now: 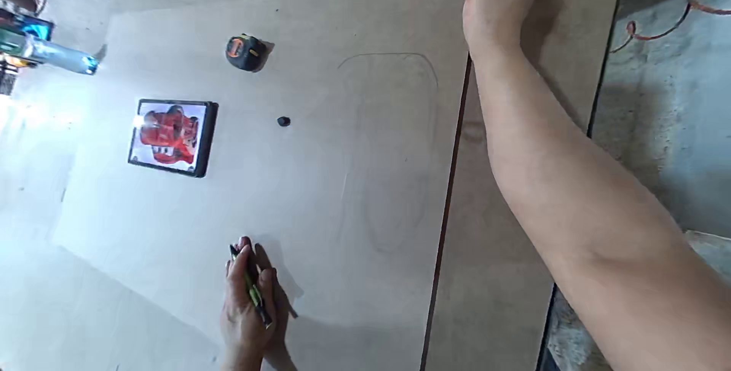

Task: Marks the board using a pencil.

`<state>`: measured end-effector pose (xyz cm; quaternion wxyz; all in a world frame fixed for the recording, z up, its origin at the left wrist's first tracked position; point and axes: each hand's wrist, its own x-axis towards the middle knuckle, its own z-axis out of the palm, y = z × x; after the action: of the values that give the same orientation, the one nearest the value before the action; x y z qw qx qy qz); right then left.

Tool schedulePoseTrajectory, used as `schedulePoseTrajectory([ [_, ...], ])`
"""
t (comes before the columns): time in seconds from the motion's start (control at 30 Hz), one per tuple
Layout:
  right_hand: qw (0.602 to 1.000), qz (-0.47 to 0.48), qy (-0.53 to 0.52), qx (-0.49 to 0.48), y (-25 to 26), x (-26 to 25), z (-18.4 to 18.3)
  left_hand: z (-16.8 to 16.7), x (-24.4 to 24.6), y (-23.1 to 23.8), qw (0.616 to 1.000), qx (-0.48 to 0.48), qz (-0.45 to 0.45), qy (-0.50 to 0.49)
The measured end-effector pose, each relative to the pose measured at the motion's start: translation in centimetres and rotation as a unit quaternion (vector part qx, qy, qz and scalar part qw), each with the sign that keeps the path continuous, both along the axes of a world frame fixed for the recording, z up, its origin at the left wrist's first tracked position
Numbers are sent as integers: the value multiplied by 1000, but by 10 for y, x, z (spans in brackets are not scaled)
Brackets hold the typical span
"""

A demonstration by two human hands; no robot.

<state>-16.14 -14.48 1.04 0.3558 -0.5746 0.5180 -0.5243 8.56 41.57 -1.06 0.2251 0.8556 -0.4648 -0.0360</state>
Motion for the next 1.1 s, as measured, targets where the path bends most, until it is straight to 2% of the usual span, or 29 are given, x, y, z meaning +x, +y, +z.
schedulePoseTrajectory([
  [0.07, 995, 26, 92, 32, 47, -13, 3, 0, -1, -1, 1000, 3, -4, -11],
  [0.17, 984, 35, 167, 58, 141, -35, 8, -2, 1, -2, 1000, 12, -11, -22],
  [0.23, 969, 42, 237, 46, 207, -45, 7, 0, 1, -5, 999, 20, -10, -28],
  [0.37, 902, 71, 426, -5, 306, -45, -9, 9, -3, -5, 999, 28, -17, -30],
  [0.43, 876, 86, 474, 4, 326, -44, -10, 10, -6, -8, 999, 37, -16, -30],
  [0.53, 878, 111, 466, -17, 339, -53, -12, 13, -15, -2, 1000, 7, -3, -23],
  [0.63, 882, 122, 456, -18, 353, -54, -11, 13, -13, 12, 999, 17, -7, -27],
  [1.1, 890, 76, 447, -39, 473, -116, -42, 0, -58, 135, 999, 26, -9, -31],
])
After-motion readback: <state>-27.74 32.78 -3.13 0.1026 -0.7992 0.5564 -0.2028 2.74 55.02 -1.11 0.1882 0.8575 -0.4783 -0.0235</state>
